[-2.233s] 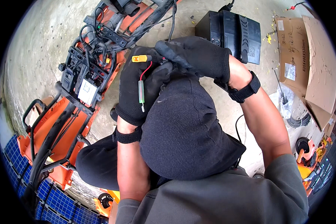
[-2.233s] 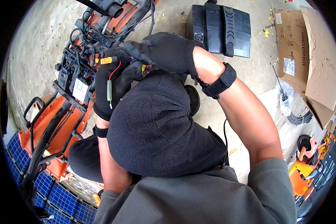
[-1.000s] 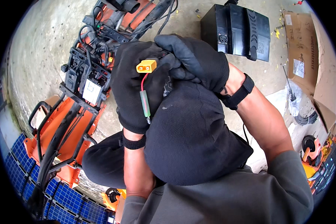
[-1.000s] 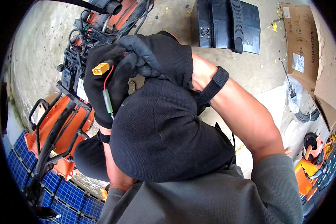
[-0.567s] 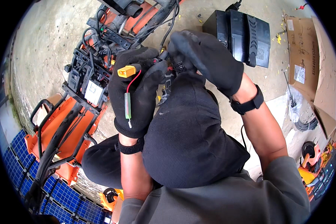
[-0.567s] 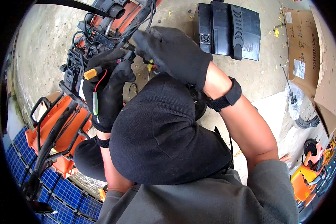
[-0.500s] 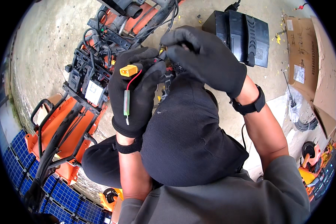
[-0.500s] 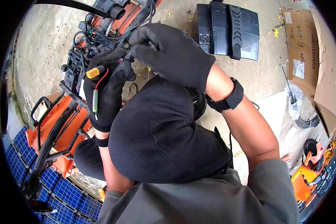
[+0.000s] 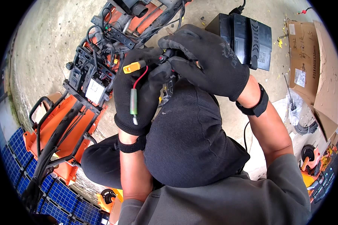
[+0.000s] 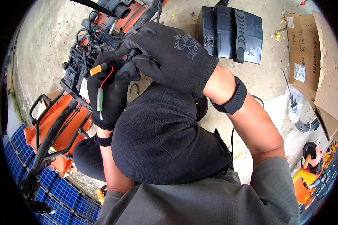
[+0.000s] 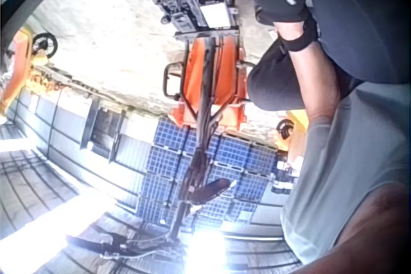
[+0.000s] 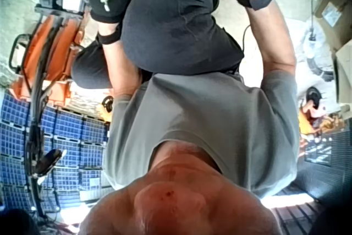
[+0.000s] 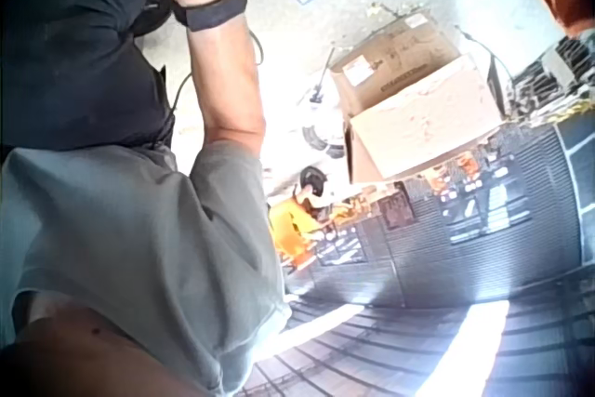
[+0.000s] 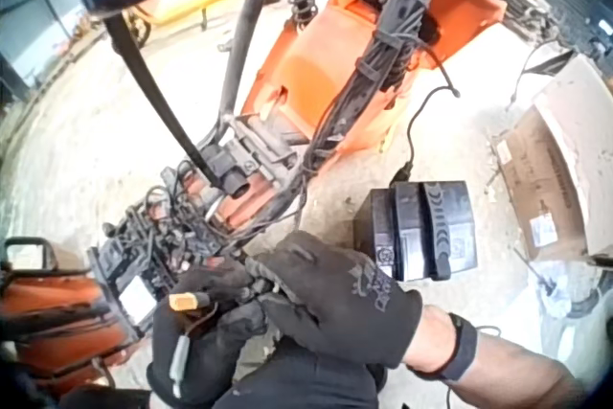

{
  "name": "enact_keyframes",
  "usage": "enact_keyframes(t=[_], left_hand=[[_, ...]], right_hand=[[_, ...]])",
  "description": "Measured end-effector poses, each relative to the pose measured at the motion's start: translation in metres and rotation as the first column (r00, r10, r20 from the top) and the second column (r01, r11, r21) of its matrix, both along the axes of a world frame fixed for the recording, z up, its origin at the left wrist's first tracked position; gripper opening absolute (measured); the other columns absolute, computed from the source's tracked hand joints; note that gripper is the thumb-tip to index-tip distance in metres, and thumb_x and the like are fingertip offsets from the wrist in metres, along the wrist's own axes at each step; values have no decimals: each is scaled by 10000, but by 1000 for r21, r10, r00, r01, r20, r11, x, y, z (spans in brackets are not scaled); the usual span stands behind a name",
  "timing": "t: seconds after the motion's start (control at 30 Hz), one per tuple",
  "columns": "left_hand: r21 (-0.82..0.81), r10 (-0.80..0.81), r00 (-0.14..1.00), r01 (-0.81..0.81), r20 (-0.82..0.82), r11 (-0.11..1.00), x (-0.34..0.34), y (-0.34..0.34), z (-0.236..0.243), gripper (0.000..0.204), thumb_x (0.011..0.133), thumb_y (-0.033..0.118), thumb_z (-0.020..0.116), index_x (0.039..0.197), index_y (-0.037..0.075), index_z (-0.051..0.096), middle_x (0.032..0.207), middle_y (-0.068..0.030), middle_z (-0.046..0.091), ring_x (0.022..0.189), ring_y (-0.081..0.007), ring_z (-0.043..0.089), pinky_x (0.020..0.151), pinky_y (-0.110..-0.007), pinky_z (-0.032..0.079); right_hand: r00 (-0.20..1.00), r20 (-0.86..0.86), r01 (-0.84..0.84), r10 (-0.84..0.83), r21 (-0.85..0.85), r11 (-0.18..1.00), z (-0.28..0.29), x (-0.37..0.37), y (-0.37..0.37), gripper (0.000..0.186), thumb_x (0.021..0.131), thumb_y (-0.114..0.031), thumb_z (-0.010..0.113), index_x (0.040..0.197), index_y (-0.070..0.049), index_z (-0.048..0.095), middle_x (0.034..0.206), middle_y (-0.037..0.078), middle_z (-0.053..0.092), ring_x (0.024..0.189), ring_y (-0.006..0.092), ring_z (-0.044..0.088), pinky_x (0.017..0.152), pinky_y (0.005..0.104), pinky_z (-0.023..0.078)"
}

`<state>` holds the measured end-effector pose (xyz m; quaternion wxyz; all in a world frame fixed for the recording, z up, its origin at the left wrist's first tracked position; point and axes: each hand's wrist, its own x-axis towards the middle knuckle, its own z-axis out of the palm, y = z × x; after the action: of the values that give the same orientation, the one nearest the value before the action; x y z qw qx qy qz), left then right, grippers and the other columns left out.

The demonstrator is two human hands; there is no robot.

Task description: The person connects wires and electrical components on a motorcycle, handling wire ends and connectors with gloved hands.

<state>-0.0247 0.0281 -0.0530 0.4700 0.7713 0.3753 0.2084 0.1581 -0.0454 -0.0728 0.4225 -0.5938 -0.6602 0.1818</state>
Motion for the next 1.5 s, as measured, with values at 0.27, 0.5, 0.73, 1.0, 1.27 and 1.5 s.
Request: enact_keyframes(t=[0.27, 0.5, 0.73, 1.0, 1.27, 1.5], left_hand=[[-29, -4, 999, 5, 47, 1000, 4, 2, 13, 221, 797, 101, 697, 984, -14, 669, 1000, -126, 670, 915, -256, 658, 818, -322, 499], [-121, 10, 999, -4, 50, 993, 5, 0, 11, 281, 836, 115, 649, 1078, -28, 637, 901, -95, 686, 819, -161, 645, 785, -298, 506], [-426, 83, 983, -4, 167, 905, 9, 0, 16, 243, 771, 37, 648, 1001, -43, 647, 940, -113, 670, 855, -183, 642, 775, -291, 506], [74, -142, 988, 138, 51, 988, 8, 2, 5, 303, 762, 92, 727, 1047, 12, 663, 1007, -132, 657, 963, -276, 618, 850, -340, 481], [-273, -62, 994, 85, 90, 958, 3, -1, 17, 314, 817, 72, 690, 1121, 16, 638, 993, -99, 680, 886, -193, 656, 788, -294, 507], [-299, -25, 1000, 26, 7, 954, -35, 12, -3, 345, 961, 137, 479, 1279, 8, 513, 984, -124, 660, 806, -187, 666, 677, -273, 520]], right_hand=[[998, -45, -45, 46, 22, 999, 9, 3, 7, 305, 825, -87, 606, 1118, -10, 644, 963, 145, 666, 821, 239, 663, 766, 323, 522], [838, -545, -163, -38, -316, 935, 6, 3, 2, 282, 904, -68, 552, 1164, 13, 627, 1031, 87, 685, 894, 99, 624, 812, 267, 512], [732, -676, -152, -86, -285, 946, -2, -2, -4, 280, 921, -172, 579, 1141, -8, 635, 892, 66, 680, 816, 77, 600, 741, 255, 504], [727, -669, -171, -152, -391, 904, 7, 7, -8, 337, 969, -312, 545, 1083, -9, 636, 796, 52, 647, 712, 90, 606, 627, 262, 501], [632, -743, -360, -222, -534, 765, 3, 2, -5, 426, 978, -431, 517, 1025, -20, 621, 726, 40, 616, 602, 89, 580, 544, 222, 481], [730, -676, -308, -98, -454, 836, 5, -6, 6, 279, 928, -278, 621, 1015, -14, 642, 814, 44, 630, 702, 75, 589, 610, 235, 485]])
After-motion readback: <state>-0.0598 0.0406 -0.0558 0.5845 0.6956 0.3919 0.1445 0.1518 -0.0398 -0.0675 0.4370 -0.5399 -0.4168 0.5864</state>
